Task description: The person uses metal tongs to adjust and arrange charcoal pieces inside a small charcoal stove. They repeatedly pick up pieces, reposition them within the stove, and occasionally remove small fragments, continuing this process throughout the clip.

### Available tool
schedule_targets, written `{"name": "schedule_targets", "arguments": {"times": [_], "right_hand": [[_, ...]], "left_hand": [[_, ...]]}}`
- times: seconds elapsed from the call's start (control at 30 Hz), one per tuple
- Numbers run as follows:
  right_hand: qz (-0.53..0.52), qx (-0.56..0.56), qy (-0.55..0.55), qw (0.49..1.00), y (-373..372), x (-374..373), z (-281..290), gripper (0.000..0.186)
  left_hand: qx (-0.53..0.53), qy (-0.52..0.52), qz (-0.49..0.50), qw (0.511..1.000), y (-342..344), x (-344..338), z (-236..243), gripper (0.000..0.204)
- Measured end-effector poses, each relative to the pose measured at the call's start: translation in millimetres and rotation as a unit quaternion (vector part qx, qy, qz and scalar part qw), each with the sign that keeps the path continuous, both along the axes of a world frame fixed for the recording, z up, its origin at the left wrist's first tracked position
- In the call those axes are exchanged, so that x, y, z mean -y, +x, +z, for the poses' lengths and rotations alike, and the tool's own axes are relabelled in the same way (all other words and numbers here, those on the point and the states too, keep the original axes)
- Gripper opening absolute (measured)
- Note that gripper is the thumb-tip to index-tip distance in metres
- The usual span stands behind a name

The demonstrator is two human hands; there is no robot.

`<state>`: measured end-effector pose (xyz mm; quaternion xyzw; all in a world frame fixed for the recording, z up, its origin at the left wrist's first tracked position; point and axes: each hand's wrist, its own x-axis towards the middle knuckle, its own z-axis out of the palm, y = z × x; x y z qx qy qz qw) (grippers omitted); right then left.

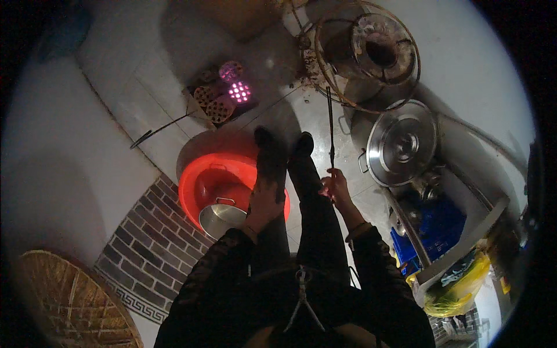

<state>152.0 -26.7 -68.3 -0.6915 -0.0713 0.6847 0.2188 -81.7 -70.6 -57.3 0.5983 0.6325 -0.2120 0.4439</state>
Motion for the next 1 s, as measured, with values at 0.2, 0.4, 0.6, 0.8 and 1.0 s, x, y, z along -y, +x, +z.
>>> {"name": "schedule_targets", "arguments": {"times": [0.2, 0.4, 0.6, 0.8, 1.0], "right_hand": [[0.014, 0.073, 0.011, 0.997, -8, -15, -99, 0.042], [0.130, 0.287, 0.071, 0.946, -49, -14, -138, 0.053], [0.158, 0.363, -0.031, 0.918, -84, -14, -171, 0.047], [0.097, 0.402, 0.015, 0.910, -108, -1, -221, 0.049], [0.055, 0.386, 0.031, 0.920, -131, -31, -271, 0.052]], "left_hand": [[0.097, 0.013, -0.136, 0.986, 26, 0, -72, 0.058], [0.129, -0.098, -0.201, 0.966, 46, 9, -126, 0.055], [0.174, -0.189, -0.243, 0.935, 61, 17, -149, 0.058], [0.215, -0.227, -0.277, 0.909, 62, 34, -163, 0.054], [0.120, 0.017, -0.518, 0.847, 62, 43, -164, 0.053]]}}
